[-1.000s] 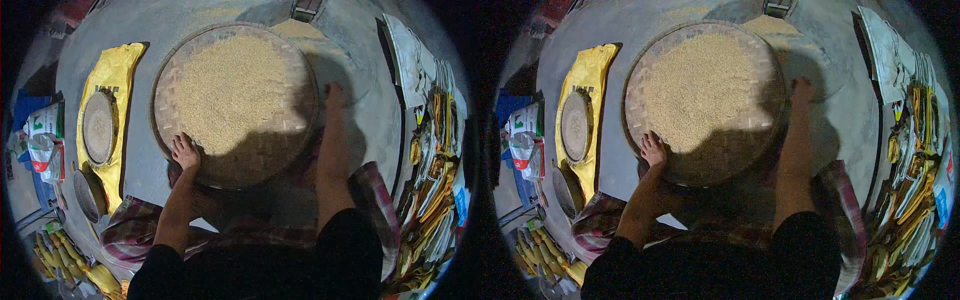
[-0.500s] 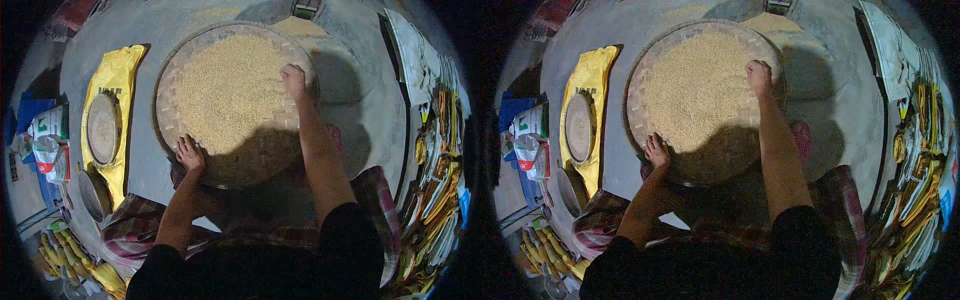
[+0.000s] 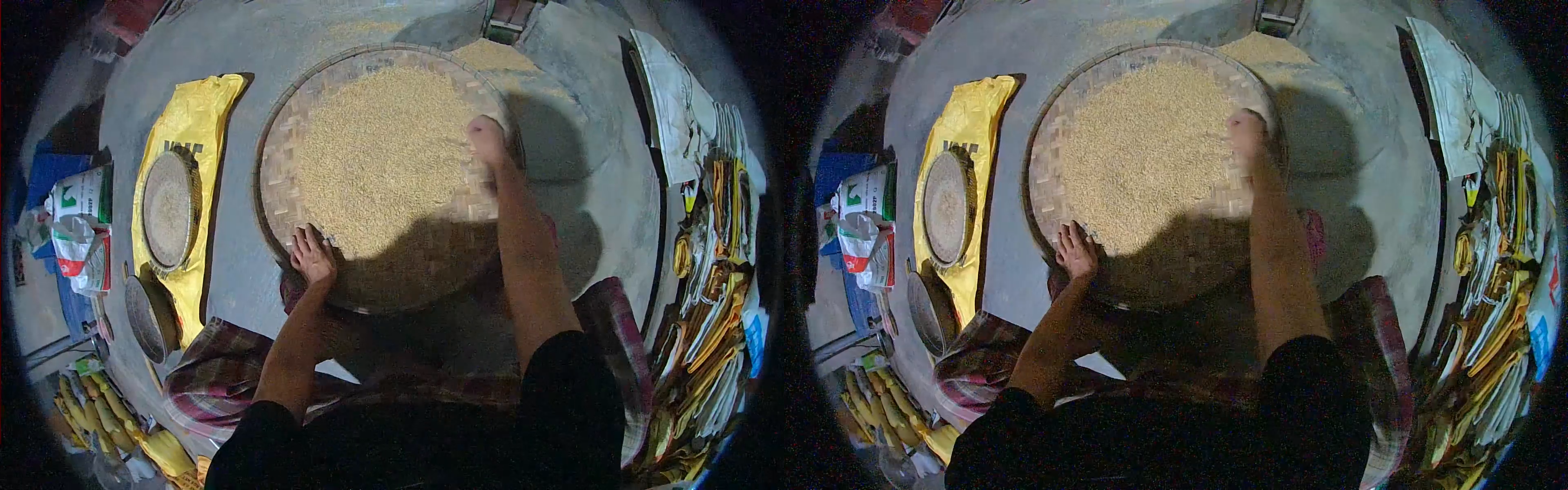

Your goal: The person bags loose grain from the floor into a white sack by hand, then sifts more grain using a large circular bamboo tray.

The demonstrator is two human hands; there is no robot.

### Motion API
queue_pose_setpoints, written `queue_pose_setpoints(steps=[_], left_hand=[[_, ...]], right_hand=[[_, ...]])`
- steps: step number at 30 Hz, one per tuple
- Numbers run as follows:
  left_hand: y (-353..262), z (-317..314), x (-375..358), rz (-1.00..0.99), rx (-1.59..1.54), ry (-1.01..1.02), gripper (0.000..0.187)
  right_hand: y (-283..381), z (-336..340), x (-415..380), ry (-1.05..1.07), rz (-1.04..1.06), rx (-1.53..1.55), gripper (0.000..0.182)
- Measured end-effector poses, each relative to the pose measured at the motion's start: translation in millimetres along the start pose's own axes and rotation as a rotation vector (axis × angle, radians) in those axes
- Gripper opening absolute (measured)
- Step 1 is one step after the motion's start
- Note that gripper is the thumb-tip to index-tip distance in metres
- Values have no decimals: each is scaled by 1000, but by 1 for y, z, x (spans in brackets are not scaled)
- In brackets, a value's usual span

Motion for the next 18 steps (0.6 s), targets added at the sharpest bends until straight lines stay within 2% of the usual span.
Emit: queue_pose_setpoints(steps=[2,3,5,7,9,10,12,13,14,16,17,18], left_hand=[[-2,2,0,49,-7,79,56],[-2,4,1,52,-11,77,56],[-4,7,1,55,-6,105,58],[-4,6,3,44,3,108,58],[-1,7,2,22,-8,106,59],[-4,13,3,45,-23,141,58],[-6,21,3,9,-52,135,57],[-5,21,-1,17,-55,150,57],[-6,20,-3,17,-38,152,57],[-7,17,-7,24,-26,151,57],[-8,17,-12,15,-33,125,58],[-8,17,-18,4,-37,102,58]], right_hand=[[-12,8,3,39,-15,88,5],[-33,3,6,185,-36,192,3],[-50,11,5,333,-60,288,5],[-27,43,-18,-105,865,-60,13],[-45,51,1,32,-68,269,12],[-50,56,5,57,-71,265,12],[-76,73,4,-65,-389,1620,12],[-56,81,-17,-58,-404,1610,12],[-12,89,-49,74,-331,1044,13],[28,65,-80,355,-112,514,14],[31,41,-94,522,16,548,14],[36,27,-107,491,126,401,14]])
Point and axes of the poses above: each hand's wrist, its own x-axis towards the middle knuckle, its own z-axis out of the back of the hand, y = z × x, the point moved 3 cm from there along x, towards the middle knuckle, and after that the axes turned 10 degrees about -z, right-handed, at the moved point
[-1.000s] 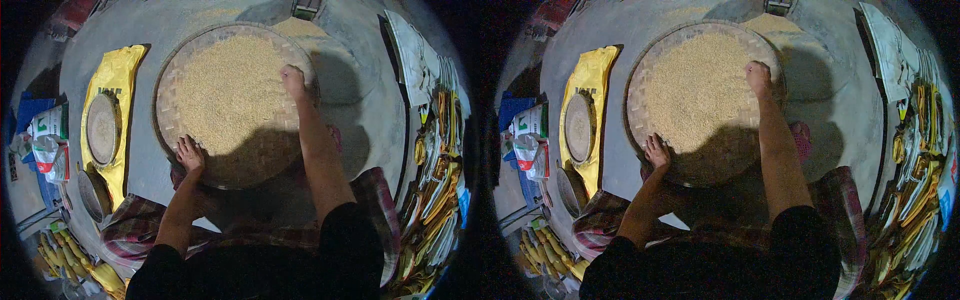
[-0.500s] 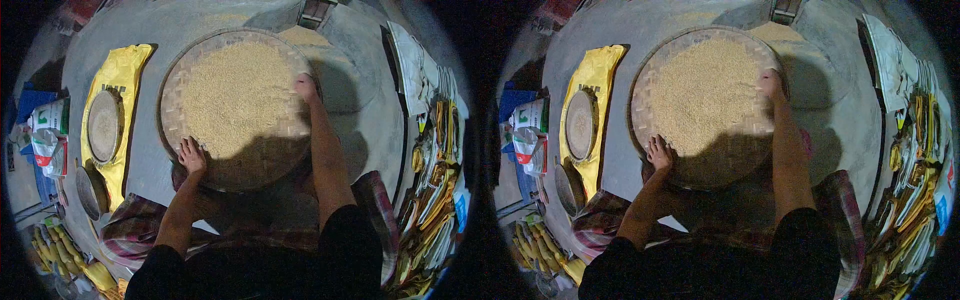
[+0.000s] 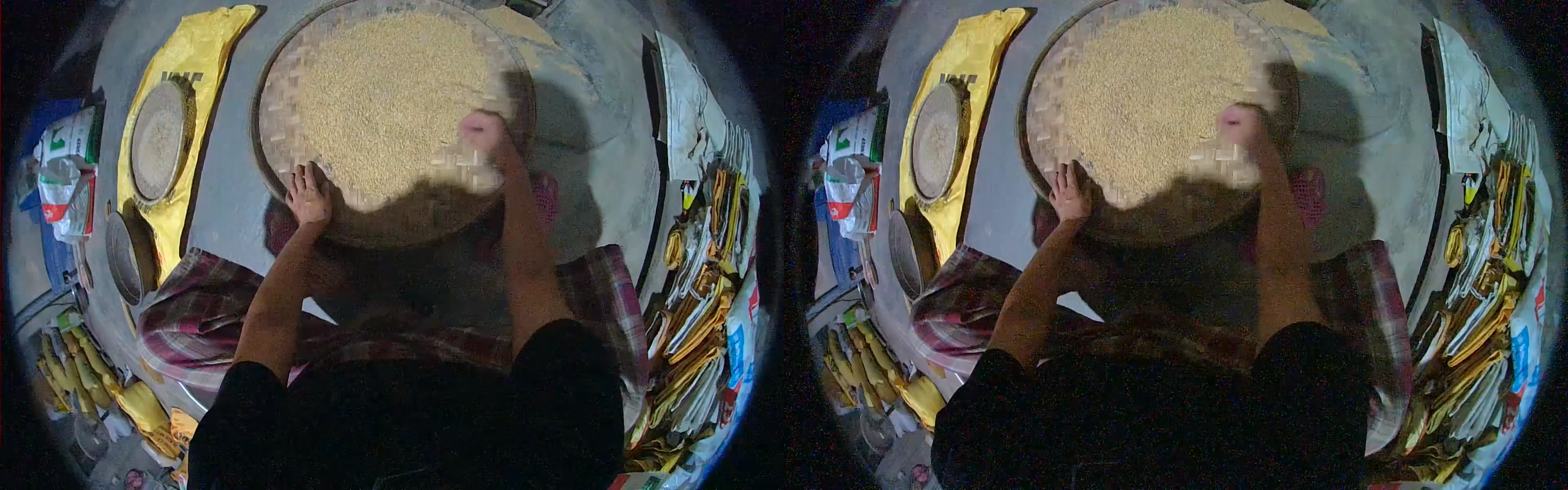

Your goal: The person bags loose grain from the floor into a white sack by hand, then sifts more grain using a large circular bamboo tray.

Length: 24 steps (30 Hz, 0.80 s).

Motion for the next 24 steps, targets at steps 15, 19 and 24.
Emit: queue_pose_setpoints(steps=[15,19,24], left_hand=[[-10,-1,-19,-90,-41,6,53],[-9,-3,-19,-84,-40,1,53],[-6,-8,-19,-84,3,-37,58]], right_hand=[[-17,-38,-4,-293,189,-262,3],[-35,-18,-7,-79,-169,320,2],[-11,-13,-16,60,-372,396,3]])
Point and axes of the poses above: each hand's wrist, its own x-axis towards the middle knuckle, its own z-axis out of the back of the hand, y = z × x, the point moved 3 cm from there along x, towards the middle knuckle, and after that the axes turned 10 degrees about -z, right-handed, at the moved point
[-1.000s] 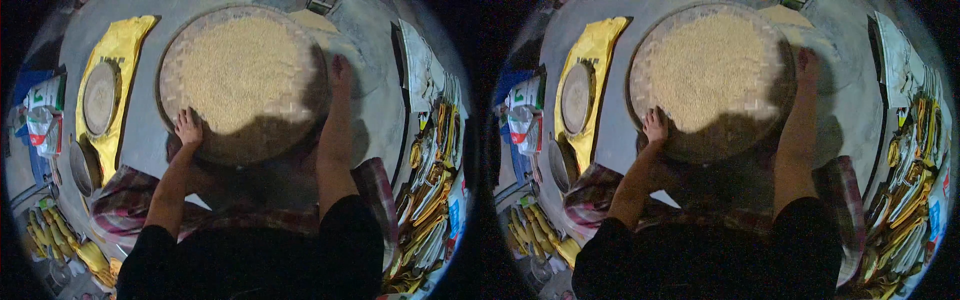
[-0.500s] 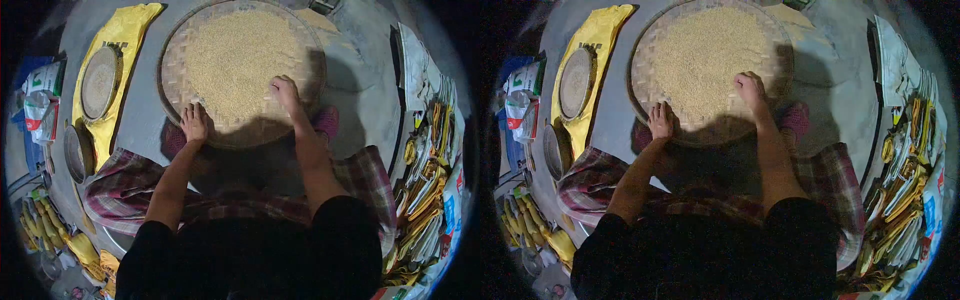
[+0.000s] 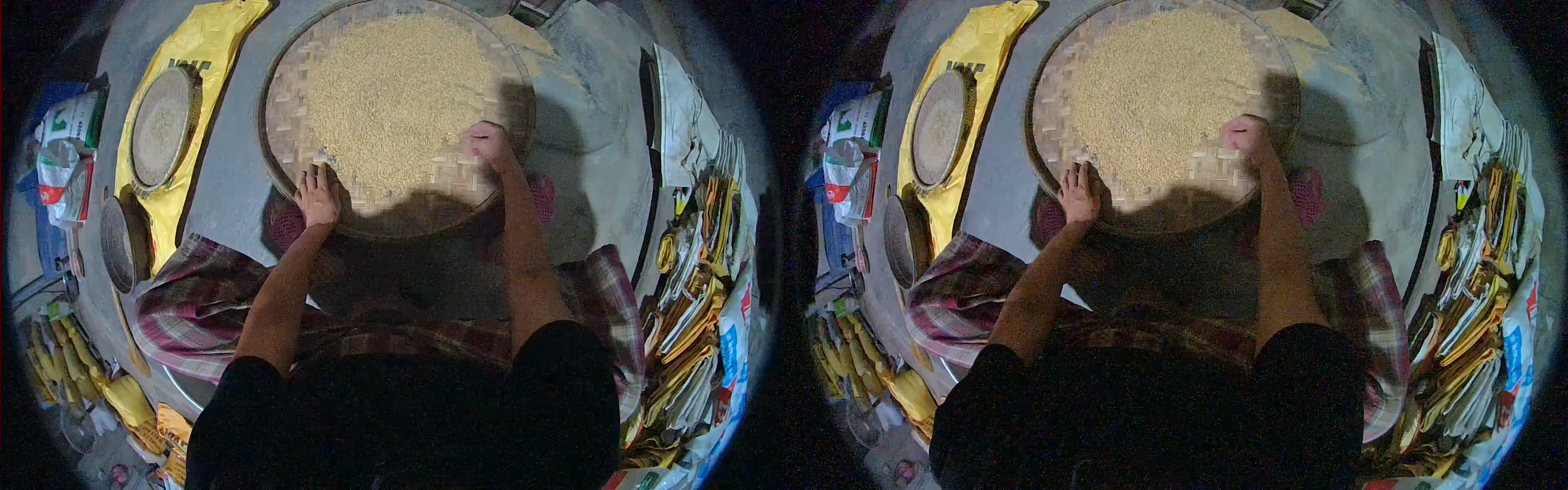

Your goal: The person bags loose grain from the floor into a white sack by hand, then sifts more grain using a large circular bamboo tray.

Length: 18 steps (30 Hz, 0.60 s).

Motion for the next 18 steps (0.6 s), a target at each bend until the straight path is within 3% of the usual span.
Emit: queue_pose_setpoints(steps=[2,6,8,9,11,12,14,18], left_hand=[[-4,3,0,0,-2,-1,58],[-9,8,1,30,-22,30,52],[-6,6,1,36,-13,14,52],[-5,6,1,22,-21,7,54],[-6,6,0,11,-25,-7,55],[-6,5,0,21,-24,-7,55],[-8,6,1,44,-28,6,55],[-8,5,0,38,-45,-47,54]], right_hand=[[11,-12,-3,17,265,-340,4],[12,-40,-4,-129,430,-547,4],[16,-45,-2,-284,567,-804,7],[14,-45,2,-279,574,-803,7],[10,-36,8,-535,544,-720,18],[12,-43,9,-525,548,-722,18],[22,-65,7,-666,385,-714,33],[59,-128,-21,-443,213,-801,44]])
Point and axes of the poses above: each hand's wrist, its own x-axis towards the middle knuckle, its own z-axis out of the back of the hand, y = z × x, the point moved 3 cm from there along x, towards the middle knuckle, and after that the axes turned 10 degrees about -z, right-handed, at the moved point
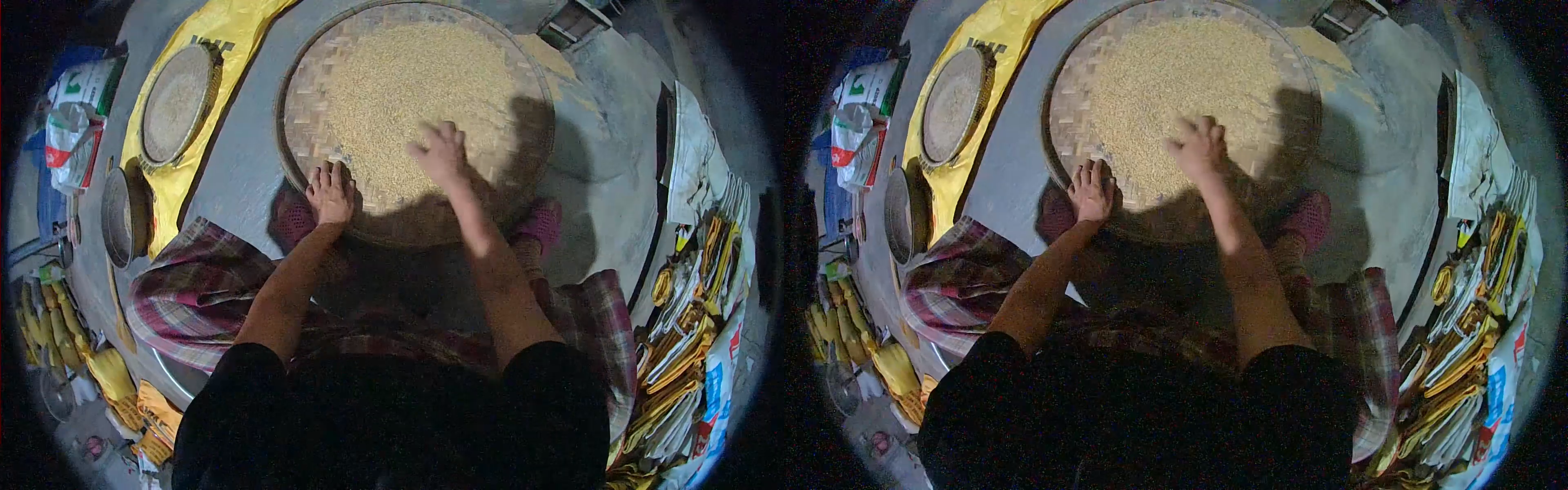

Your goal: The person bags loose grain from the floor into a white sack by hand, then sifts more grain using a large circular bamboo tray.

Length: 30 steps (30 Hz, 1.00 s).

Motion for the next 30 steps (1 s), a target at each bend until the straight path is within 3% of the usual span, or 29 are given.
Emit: queue_pose_setpoints(steps=[2,3,4,6,7,11,13,14,16,18,20,21,24,25,28,30], left_hand=[[1,-1,0,22,5,9,54],[2,-4,-1,19,12,-3,54],[1,-3,0,14,17,-16,54],[0,-1,1,25,13,-25,53],[-1,-1,0,22,-7,-30,54],[-1,-5,0,31,-25,-49,54],[-2,-4,0,33,-29,-46,54],[-2,-3,0,31,-35,-39,53],[-1,-6,-1,30,-33,-49,53],[-2,-7,-1,26,-31,-58,52],[-2,-4,0,20,-47,-39,54],[-2,-4,0,20,-45,-38,54],[-1,-3,0,27,-37,-11,54],[-1,-4,1,33,-30,-19,54],[-6,-4,0,27,-35,-38,53],[-6,-2,-1,17,-29,-60,52]], right_hand=[[27,-3,-21,309,268,-197,43],[11,-24,-20,211,411,-167,39],[5,-23,-14,210,412,-166,39],[-17,-20,1,425,275,-75,34],[-22,-13,7,281,303,3,31],[-45,-2,56,286,242,173,33],[-38,11,77,-24,322,168,33],[-34,10,85,-23,321,171,33],[-33,8,103,-165,40,-82,37],[-32,-11,107,-107,12,-173,43],[1,-9,82,-4,195,-276,46],[4,-4,73,96,274,-175,37],[-29,-8,68,81,236,-9,24],[-27,5,60,-192,293,32,14],[-35,9,66,-355,273,169,10],[-28,1,75,-341,356,169,6]])
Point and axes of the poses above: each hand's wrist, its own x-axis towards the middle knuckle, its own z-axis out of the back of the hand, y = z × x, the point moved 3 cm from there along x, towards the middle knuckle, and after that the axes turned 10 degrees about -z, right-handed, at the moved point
